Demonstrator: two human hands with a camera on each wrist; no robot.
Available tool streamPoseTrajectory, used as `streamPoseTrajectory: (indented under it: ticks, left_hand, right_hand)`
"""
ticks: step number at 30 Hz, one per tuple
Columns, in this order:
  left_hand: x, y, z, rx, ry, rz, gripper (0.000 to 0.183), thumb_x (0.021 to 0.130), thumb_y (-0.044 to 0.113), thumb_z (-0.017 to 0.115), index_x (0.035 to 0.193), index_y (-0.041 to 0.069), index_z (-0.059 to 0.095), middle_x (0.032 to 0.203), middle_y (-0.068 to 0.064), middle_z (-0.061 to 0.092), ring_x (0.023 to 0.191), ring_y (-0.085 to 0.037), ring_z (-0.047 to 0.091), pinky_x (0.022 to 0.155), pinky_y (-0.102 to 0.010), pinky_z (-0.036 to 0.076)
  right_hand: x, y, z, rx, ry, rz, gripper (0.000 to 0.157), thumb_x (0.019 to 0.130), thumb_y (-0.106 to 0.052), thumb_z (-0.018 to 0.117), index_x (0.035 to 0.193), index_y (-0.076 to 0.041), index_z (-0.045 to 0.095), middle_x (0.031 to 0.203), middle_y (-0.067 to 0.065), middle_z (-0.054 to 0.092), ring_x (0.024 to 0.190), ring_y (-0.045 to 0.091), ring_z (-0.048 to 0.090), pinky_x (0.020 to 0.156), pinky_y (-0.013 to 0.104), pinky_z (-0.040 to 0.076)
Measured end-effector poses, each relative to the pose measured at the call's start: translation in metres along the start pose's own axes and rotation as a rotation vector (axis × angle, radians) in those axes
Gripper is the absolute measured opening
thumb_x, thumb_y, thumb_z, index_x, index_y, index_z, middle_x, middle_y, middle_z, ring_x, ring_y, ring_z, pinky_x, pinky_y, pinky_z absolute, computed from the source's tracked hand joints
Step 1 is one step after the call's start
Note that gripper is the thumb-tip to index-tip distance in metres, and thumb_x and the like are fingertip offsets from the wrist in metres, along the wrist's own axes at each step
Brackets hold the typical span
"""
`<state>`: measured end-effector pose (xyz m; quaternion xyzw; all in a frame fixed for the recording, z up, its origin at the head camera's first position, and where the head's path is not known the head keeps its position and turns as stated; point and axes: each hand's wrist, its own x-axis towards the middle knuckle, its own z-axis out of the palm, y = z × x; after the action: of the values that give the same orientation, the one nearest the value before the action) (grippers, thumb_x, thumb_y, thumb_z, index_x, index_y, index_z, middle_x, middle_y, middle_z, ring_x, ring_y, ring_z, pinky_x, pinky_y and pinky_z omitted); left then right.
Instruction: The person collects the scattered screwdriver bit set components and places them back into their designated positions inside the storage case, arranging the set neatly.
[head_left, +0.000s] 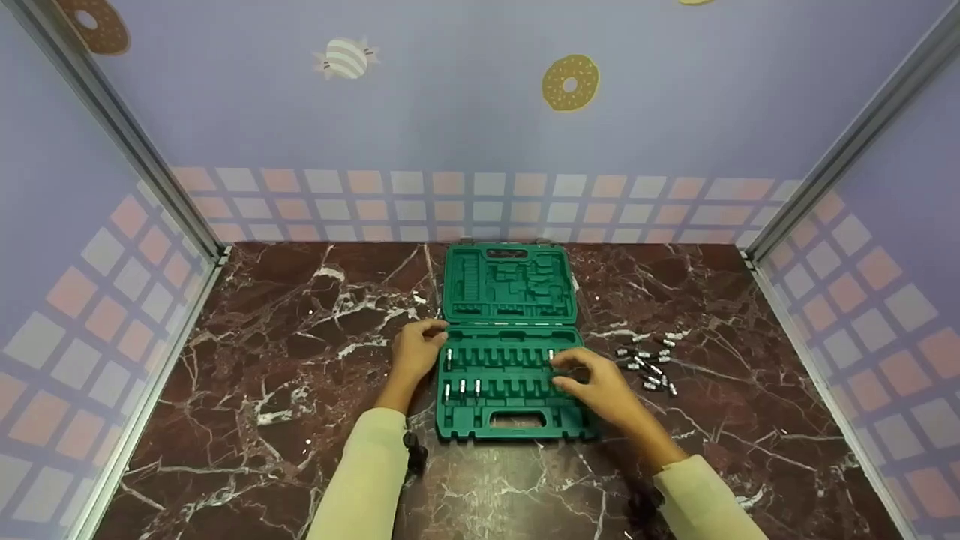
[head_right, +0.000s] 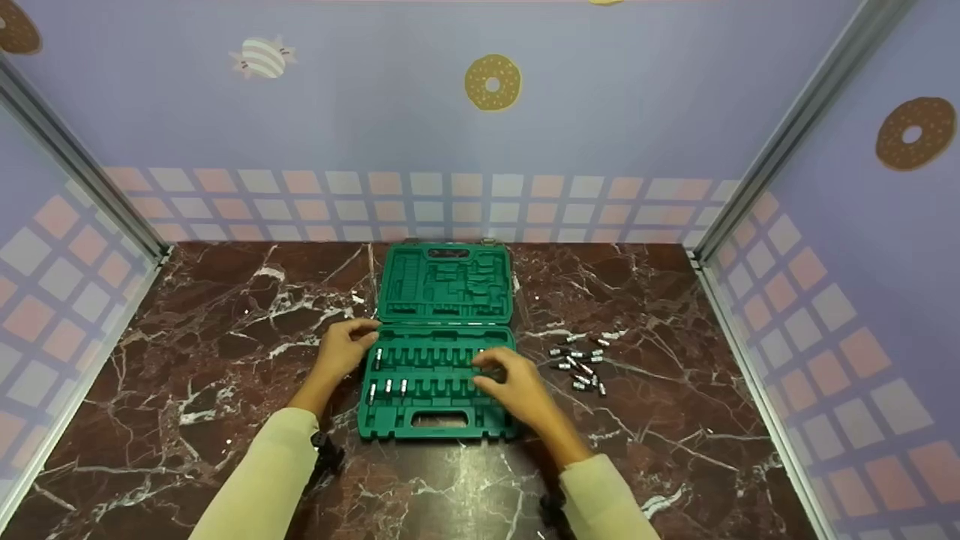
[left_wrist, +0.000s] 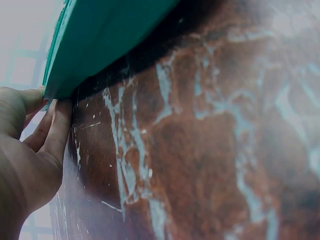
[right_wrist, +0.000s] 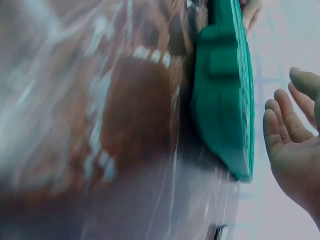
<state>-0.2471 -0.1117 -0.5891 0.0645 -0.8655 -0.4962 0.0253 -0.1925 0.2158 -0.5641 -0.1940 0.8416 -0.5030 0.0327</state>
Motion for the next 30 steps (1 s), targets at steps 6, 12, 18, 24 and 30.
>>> streamPoseTrajectory:
  ticks: [6, 12, 18, 24, 30]
  left_hand:
    - [-0.001, 0.001, -0.001, 0.007, 0.017, 0.016, 0.019, 0.098, 0.013, 0.072, 0.115, 0.013, 0.079, 0.106, -0.008, 0.077, 0.102, -0.029, 0.073, 0.089, -0.047, 0.057]
    - [-0.001, 0.001, 0.0, 0.015, 0.022, 0.03, 0.019, 0.098, 0.013, 0.072, 0.115, 0.013, 0.079, 0.107, -0.008, 0.078, 0.102, -0.029, 0.073, 0.089, -0.047, 0.057]
    - [-0.001, 0.0, -0.001, 0.017, 0.016, 0.026, 0.019, 0.098, 0.013, 0.071, 0.115, 0.014, 0.079, 0.107, -0.008, 0.077, 0.102, -0.029, 0.072, 0.089, -0.048, 0.057]
    - [-0.001, 0.0, -0.001, 0.016, 0.023, 0.024, 0.019, 0.097, 0.013, 0.072, 0.115, 0.014, 0.08, 0.107, -0.007, 0.078, 0.101, -0.028, 0.073, 0.09, -0.047, 0.057]
    - [-0.001, 0.0, 0.0, 0.011, 0.027, 0.019, 0.019, 0.098, 0.012, 0.072, 0.115, 0.013, 0.079, 0.106, -0.008, 0.078, 0.1, -0.028, 0.073, 0.089, -0.047, 0.058]
  right_hand:
    - [-0.017, 0.016, -0.016, 0.018, 0.035, 0.025, 0.034, 0.089, 0.0, 0.077, 0.121, 0.002, 0.067, 0.117, 0.022, 0.07, 0.107, 0.042, 0.066, 0.092, 0.046, 0.058]
    - [-0.033, 0.025, -0.035, -0.025, 0.114, 0.057, 0.032, 0.088, -0.002, 0.08, 0.118, -0.002, 0.07, 0.112, 0.016, 0.073, 0.104, 0.034, 0.069, 0.091, 0.039, 0.057]
    - [-0.045, 0.036, -0.06, -0.061, 0.175, 0.09, 0.033, 0.087, -0.003, 0.081, 0.119, -0.001, 0.071, 0.111, 0.014, 0.074, 0.097, 0.021, 0.07, 0.086, 0.031, 0.058]
    - [-0.056, 0.044, -0.083, -0.184, 0.223, 0.094, 0.033, 0.086, -0.006, 0.082, 0.117, -0.003, 0.073, 0.109, 0.01, 0.076, 0.095, 0.023, 0.072, 0.082, 0.027, 0.058]
    - [-0.065, 0.055, -0.099, -0.31, 0.259, 0.091, 0.036, 0.084, -0.008, 0.085, 0.118, -0.007, 0.073, 0.109, 0.008, 0.075, 0.093, 0.03, 0.072, 0.081, 0.034, 0.059]
